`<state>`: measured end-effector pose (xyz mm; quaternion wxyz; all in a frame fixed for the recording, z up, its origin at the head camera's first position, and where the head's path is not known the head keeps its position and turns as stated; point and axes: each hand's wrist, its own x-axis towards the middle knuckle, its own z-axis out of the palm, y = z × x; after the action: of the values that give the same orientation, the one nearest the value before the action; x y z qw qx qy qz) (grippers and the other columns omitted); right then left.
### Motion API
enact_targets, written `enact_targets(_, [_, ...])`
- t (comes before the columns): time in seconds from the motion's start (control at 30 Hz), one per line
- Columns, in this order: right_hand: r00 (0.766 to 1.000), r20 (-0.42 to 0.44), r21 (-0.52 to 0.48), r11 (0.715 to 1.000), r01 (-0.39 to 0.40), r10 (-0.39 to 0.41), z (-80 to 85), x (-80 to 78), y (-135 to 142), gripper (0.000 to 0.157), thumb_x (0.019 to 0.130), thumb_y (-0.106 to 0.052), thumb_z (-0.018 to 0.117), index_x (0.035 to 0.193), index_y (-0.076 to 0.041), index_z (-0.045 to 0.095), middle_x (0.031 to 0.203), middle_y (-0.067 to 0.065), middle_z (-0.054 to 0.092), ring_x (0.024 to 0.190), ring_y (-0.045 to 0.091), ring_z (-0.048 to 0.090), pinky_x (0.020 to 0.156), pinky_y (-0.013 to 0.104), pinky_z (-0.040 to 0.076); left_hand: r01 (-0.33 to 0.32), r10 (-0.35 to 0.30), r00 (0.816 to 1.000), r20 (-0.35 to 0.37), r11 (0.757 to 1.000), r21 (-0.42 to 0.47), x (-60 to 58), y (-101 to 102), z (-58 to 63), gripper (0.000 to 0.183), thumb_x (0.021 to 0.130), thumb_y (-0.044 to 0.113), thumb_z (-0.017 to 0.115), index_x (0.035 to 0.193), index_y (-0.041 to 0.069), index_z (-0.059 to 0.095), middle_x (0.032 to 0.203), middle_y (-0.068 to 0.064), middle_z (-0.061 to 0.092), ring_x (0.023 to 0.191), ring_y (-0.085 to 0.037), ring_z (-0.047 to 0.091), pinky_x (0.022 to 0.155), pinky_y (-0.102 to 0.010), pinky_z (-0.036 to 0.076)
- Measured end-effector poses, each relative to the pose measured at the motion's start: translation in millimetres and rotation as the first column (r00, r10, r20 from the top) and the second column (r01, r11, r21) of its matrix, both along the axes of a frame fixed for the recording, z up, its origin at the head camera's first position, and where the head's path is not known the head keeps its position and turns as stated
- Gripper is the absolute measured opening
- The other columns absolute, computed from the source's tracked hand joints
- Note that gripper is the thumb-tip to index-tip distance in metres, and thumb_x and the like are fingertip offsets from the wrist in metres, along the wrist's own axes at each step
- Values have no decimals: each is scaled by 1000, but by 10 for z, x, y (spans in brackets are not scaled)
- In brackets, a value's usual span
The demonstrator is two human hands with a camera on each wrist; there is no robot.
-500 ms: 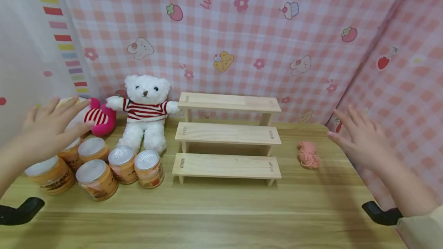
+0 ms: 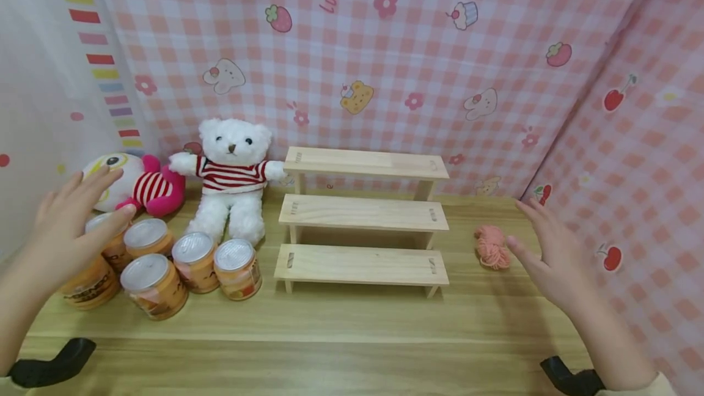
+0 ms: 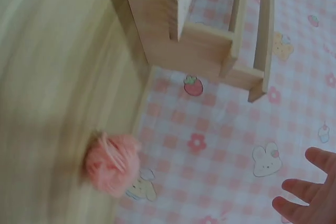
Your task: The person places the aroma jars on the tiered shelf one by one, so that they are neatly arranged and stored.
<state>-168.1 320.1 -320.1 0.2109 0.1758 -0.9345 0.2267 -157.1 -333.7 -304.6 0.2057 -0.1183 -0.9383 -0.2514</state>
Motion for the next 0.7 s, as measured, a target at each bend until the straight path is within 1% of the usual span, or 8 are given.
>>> enact_targets(0.2, [999, -8, -136, 990, -35, 34, -206, 86, -102, 56, 96, -19, 58, 147, -7, 36, 147, 25, 32, 132, 50, 26, 102, 69, 16, -54, 60, 998, -37, 988, 145, 87, -74, -142, 58, 98, 16, 52, 149, 0, 28, 151, -29, 20, 141, -41, -4, 104, -64, -13])
enact_targets(0.4, [999, 2, -235, 971, -37, 38, -408, 119, -229, 54, 94, -14, 62, 142, -4, 42, 143, 25, 38, 130, 49, 30, 99, 70, 22, -141, 149, 989, -1, 938, 317, 179, -140, -298, 60, 98, 15, 51, 151, 5, 25, 155, -22, 13, 143, -30, -4, 106, -63, -8])
enact_targets(0.43, [999, -5, -244, 969, -43, 43, -440, 117, -250, 54, 92, -13, 64, 142, -5, 43, 143, 22, 39, 131, 47, 31, 103, 64, 24, -155, 164, 986, 0, 928, 339, 191, -148, -324, 60, 98, 15, 51, 151, 7, 26, 156, -20, 13, 143, -28, -2, 107, -60, -6])
enact_targets(0.5, [998, -4, -267, 962, -55, 56, -498, 119, -292, 57, 91, -10, 66, 143, -10, 44, 145, 15, 40, 134, 38, 30, 105, 60, 25, -190, 201, 980, 8, 911, 367, 212, -175, -393, 61, 97, 16, 53, 152, 13, 26, 156, -16, 13, 142, -27, 2, 109, -58, -4])
enact_targets(0.6, [995, -38, -274, 957, -95, 88, -591, 96, -338, 59, 88, -4, 68, 142, -13, 46, 143, 9, 44, 135, 22, 32, 109, 42, 26, -244, 260, 966, 17, 882, 402, 238, -214, -494, 63, 97, 17, 54, 153, 22, 26, 157, -7, 17, 141, -21, 9, 112, -53, 1])
enact_targets(0.63, [995, -39, -274, 957, -98, 91, -618, 93, -354, 60, 87, -3, 68, 142, -14, 46, 143, 8, 44, 135, 18, 31, 109, 39, 25, -263, 280, 960, 22, 870, 417, 250, -219, -523, 63, 97, 17, 54, 153, 23, 26, 157, -4, 18, 140, -19, 11, 112, -51, 2])
enact_targets(0.67, [995, -34, -280, 955, -98, 93, -643, 93, -372, 59, 87, -2, 69, 141, -13, 46, 143, 9, 45, 134, 17, 32, 108, 41, 27, -276, 296, 955, 24, 856, 438, 257, -228, -556, 64, 96, 16, 55, 152, 24, 27, 156, -2, 19, 140, -16, 12, 113, -49, 2])
enact_targets(0.7, [995, -31, -284, 954, -98, 93, -670, 90, -387, 58, 87, -2, 69, 140, -10, 47, 141, 10, 46, 132, 18, 35, 106, 35, 28, -289, 313, 950, 25, 840, 460, 267, -228, -577, 64, 95, 15, 56, 152, 23, 28, 156, 0, 21, 140, -14, 13, 113, -46, 2])
